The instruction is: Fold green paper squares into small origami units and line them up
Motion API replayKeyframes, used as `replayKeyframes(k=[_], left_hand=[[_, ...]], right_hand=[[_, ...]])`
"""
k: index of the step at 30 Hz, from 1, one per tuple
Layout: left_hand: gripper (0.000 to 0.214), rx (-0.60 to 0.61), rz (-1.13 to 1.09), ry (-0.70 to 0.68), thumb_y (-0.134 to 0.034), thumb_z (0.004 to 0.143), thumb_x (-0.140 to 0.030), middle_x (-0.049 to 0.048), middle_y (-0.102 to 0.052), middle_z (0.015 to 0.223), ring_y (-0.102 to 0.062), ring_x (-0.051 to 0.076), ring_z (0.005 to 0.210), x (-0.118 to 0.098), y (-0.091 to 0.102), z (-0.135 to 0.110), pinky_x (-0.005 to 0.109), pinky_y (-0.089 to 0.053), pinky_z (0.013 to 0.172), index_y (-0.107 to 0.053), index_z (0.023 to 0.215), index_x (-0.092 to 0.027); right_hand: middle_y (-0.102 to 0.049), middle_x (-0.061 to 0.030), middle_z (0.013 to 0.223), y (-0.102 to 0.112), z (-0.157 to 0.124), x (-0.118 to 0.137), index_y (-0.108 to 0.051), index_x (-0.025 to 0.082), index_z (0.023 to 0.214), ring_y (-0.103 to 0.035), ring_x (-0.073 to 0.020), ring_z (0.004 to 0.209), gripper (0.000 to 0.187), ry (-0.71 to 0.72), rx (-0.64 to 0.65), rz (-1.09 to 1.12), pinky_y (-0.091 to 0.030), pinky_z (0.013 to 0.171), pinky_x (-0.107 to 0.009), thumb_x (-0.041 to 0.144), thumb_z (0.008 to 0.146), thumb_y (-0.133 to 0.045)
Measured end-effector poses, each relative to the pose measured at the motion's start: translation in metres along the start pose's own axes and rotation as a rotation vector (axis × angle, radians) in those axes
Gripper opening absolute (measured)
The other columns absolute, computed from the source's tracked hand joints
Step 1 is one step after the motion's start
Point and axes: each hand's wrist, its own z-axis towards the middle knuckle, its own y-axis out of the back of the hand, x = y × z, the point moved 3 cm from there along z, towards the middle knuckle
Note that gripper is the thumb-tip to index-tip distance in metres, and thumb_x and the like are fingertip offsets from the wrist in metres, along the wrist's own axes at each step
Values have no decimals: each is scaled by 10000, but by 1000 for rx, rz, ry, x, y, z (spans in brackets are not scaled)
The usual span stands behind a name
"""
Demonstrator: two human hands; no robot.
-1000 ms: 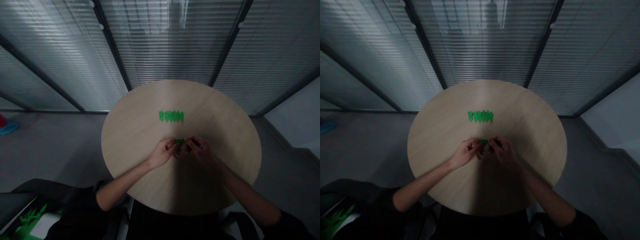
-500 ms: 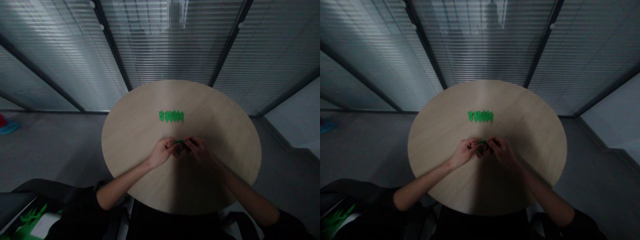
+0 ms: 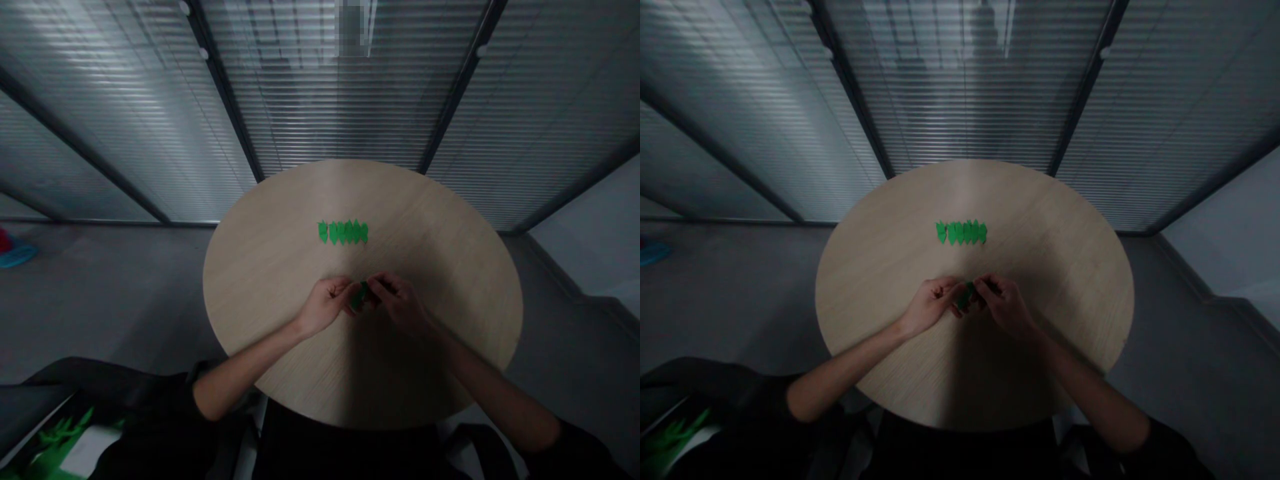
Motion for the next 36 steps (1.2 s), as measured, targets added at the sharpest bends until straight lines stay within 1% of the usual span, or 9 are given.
replayKeyframes(k=[5,9,12,16,21,24,28,31,36], left_hand=[[441,-10,-16,4,-710,947,-540,38,-717,687,-698,122,596,-1,0,0,224,-604,561,-672,792,-129],[477,-12,-41,7,-716,938,-572,27,-703,652,-693,117,575,-2,0,0,216,-592,552,-644,754,-138],[509,17,-45,0,-689,944,-615,24,-698,653,-681,112,564,-2,-1,-1,218,-582,551,-629,760,-144],[546,69,-1,-4,-619,974,-654,34,-694,668,-673,116,568,-1,-2,-1,220,-563,546,-634,791,-139],[558,60,26,-21,-595,980,-667,20,-666,663,-649,108,572,-3,0,-1,212,-542,556,-627,800,-139],[547,72,54,-10,-582,993,-651,24,-665,680,-648,114,590,-2,0,-1,223,-540,567,-627,812,-137],[545,74,98,-20,-559,1004,-647,23,-651,687,-636,115,594,-2,-2,-2,230,-530,567,-601,794,-147],[553,64,118,-32,-556,999,-661,17,-633,695,-625,116,600,-3,-2,-2,228,-527,556,-589,785,-152],[547,67,141,-60,-541,1011,-651,14,-629,673,-607,118,586,-3,-1,-2,233,-518,555,-592,789,-154]], right_hand=[[-685,-24,675,0,0,3,-688,194,816,-639,-151,576,420,3,18,5,-540,564,-280,603,914,-676],[-691,-27,706,-1,0,3,-702,194,841,-635,-146,586,409,9,31,18,-529,555,-270,599,899,-697],[-691,-25,704,0,0,2,-705,195,819,-634,-145,592,373,0,32,19,-533,560,-269,562,883,-726],[-667,-17,671,1,-1,2,-694,191,774,-635,-145,595,360,-5,63,26,-543,580,-274,529,891,-719],[-673,-22,698,0,1,-1,-688,185,802,-644,-149,615,400,-42,66,33,-549,589,-277,573,897,-709],[-666,-21,703,1,1,0,-690,187,810,-637,-151,627,393,-46,78,15,-539,594,-280,570,894,-711],[-629,-8,653,2,0,2,-673,190,782,-595,-143,593,388,-29,76,-21,-487,565,-272,559,903,-694],[-610,1,636,0,-1,2,-654,196,792,-575,-142,574,396,-18,101,-37,-466,554,-273,572,915,-675],[-640,-14,699,-3,-1,3,-661,190,850,-586,-145,609,382,-36,117,-33,-475,576,-275,566,914,-670]])
